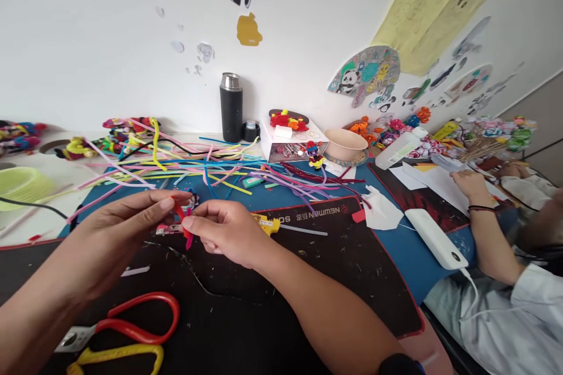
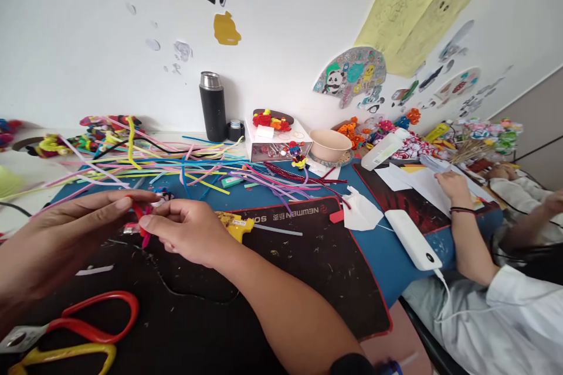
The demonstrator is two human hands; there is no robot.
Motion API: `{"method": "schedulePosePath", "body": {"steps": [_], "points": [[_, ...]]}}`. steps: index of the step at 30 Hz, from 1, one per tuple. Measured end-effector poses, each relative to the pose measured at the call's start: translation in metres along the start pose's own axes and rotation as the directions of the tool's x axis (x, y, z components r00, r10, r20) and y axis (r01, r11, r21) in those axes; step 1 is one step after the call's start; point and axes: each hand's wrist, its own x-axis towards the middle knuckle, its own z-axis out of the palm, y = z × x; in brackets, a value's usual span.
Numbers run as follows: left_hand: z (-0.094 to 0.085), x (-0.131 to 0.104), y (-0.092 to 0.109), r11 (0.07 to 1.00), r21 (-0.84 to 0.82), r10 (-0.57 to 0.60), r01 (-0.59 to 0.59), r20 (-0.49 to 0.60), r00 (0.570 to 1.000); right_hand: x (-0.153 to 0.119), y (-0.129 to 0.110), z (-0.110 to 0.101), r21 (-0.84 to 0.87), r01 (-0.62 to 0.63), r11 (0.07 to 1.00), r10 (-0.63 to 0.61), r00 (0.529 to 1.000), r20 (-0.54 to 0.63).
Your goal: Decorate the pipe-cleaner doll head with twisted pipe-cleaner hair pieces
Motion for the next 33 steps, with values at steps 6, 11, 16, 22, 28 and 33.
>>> {"method": "schedulePosePath", "body": {"steps": [6,11,16,22,28,33], "points": [[-0.007,0.001,0.004,0.999,0.045,0.024,-0.026,0.040,0.999,-0.002,-0.003,0.002,-0.064,-0.019,0.998,0.017,0.999,-0.031],[-0.013,0.001,0.008,0.990,0.140,-0.004,0.001,0.023,1.000,-0.003,-0.002,0.002,-0.126,-0.032,0.991,0.027,0.999,-0.041],[-0.003,-0.003,0.016,0.996,0.084,-0.030,0.032,-0.025,0.999,-0.004,-0.004,0.003,-0.146,-0.026,0.989,0.020,0.999,-0.038],[0.004,-0.009,0.018,0.995,-0.066,-0.072,0.076,0.065,0.995,-0.006,-0.010,0.006,-0.120,-0.001,0.993,0.001,1.000,0.000],[-0.004,-0.005,0.012,0.999,-0.013,0.053,-0.052,0.099,0.994,-0.006,-0.006,0.003,-0.176,0.022,0.984,-0.021,1.000,0.007],[-0.010,-0.001,0.008,0.988,0.076,0.125,-0.135,0.123,0.984,-0.004,-0.003,0.001,-0.161,-0.002,0.987,0.003,1.000,0.011]]}}
